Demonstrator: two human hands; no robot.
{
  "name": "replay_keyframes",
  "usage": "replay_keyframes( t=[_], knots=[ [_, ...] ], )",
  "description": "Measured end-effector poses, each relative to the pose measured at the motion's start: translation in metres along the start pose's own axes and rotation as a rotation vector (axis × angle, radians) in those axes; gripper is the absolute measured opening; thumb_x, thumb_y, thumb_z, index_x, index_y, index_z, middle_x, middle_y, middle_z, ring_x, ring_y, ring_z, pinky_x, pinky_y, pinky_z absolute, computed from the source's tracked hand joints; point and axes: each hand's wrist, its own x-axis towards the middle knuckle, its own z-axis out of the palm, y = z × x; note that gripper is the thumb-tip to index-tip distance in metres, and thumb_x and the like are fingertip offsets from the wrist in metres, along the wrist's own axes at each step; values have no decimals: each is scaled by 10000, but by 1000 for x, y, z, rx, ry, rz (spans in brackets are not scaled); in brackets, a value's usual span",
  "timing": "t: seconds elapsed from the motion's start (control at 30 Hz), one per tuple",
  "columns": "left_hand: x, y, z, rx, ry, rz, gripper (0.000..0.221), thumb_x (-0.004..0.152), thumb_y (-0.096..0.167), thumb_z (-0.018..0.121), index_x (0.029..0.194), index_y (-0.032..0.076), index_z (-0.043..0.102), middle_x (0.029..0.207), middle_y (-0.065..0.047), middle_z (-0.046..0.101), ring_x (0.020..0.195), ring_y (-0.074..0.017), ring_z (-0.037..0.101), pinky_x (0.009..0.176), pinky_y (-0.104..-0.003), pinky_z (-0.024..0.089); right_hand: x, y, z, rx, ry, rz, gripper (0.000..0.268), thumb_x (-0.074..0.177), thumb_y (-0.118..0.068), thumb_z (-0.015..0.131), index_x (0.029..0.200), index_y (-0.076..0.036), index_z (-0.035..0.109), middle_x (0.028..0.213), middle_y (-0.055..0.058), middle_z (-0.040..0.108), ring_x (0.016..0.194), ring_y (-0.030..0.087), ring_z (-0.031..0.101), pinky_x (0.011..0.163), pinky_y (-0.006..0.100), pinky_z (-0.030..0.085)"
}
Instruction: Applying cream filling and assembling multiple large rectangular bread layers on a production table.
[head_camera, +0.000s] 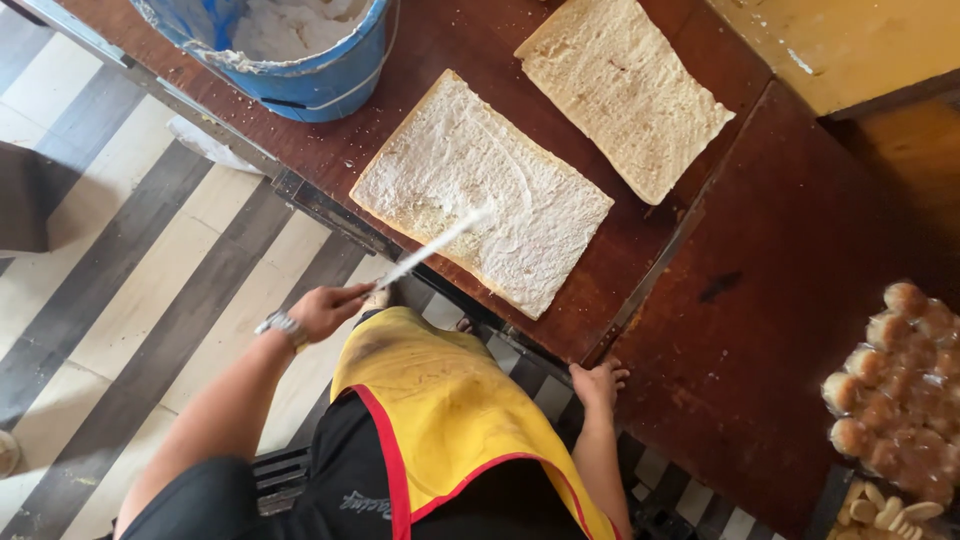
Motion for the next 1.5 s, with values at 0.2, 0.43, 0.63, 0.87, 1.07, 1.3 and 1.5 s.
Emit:
replay_keyframes(
  t=[0.2, 0.43, 0.63, 0.87, 1.07, 1.3, 1.5],
  knots=[
    [-55, 77, 7, 425, -35, -236, 407, 1004, 446, 522, 1397, 394, 615, 1002, -113, 783, 896, -311, 740, 833, -439, 587, 7, -5, -1, -23, -19, -8, 1245, 786, -509, 788, 1612, 58, 48, 1649, 390, -9, 1509, 574, 146, 1220, 515, 292],
    [-25, 23, 37, 171, 6, -37, 409, 969, 430, 557, 1352, 337, 669, 937, -145, 777, 832, -317, 764, 790, -442, 596, 6, -11, -11, -64, -64, 7, 1227, 811, -511, 782, 1584, 105, 57, 1614, 443, -20, 1479, 625, 154, 1175, 497, 367],
    [-7, 34, 54, 202, 96, -134, 407, 1003, 418, 508, 1378, 326, 640, 997, -154, 758, 883, -348, 727, 836, -456, 571, 18, 4, -6, -51, -24, -67, 1182, 799, -496, 769, 1582, 93, 108, 1606, 440, 47, 1472, 600, 224, 1176, 508, 356],
    [-10, 51, 43, 177, -18, 94, 405, 956, 405, 572, 1344, 342, 669, 912, -133, 775, 805, -302, 746, 783, -430, 578, 17, 4, -16, -103, -31, -116, 1083, 792, -509, 736, 1563, 70, 244, 1566, 465, 179, 1367, 515, 480, 1131, 455, 428],
    [-6, 84, 60, 389, 283, 108, 388, 976, 389, 550, 1354, 355, 632, 904, -94, 753, 740, -297, 727, 647, -433, 589, 7, -4, -25, -96, -140, -101, 929, 831, -518, 671, 1459, 126, 439, 1449, 506, 419, 1294, 504, 622, 1111, 428, 488],
    [-22, 64, 65, 621, 411, 40, 491, 986, 209, 456, 1448, 342, 553, 866, -35, 716, 707, -270, 722, 530, -431, 566, 6, -9, -31, -182, -155, -145, 871, 856, -521, 655, 1392, 150, 515, 1515, 483, 295, 1484, 505, 340, 1179, 452, 381],
    [-54, 40, 63, 572, 491, 68, 467, 972, 242, 481, 1418, 340, 581, 822, -30, 702, 681, -278, 714, 555, -438, 561, 42, 10, -9, -151, -84, -156, 972, 822, -521, 737, 1395, 174, 370, 1457, 483, 291, 1413, 533, 315, 1084, 508, 383]
  ],
)
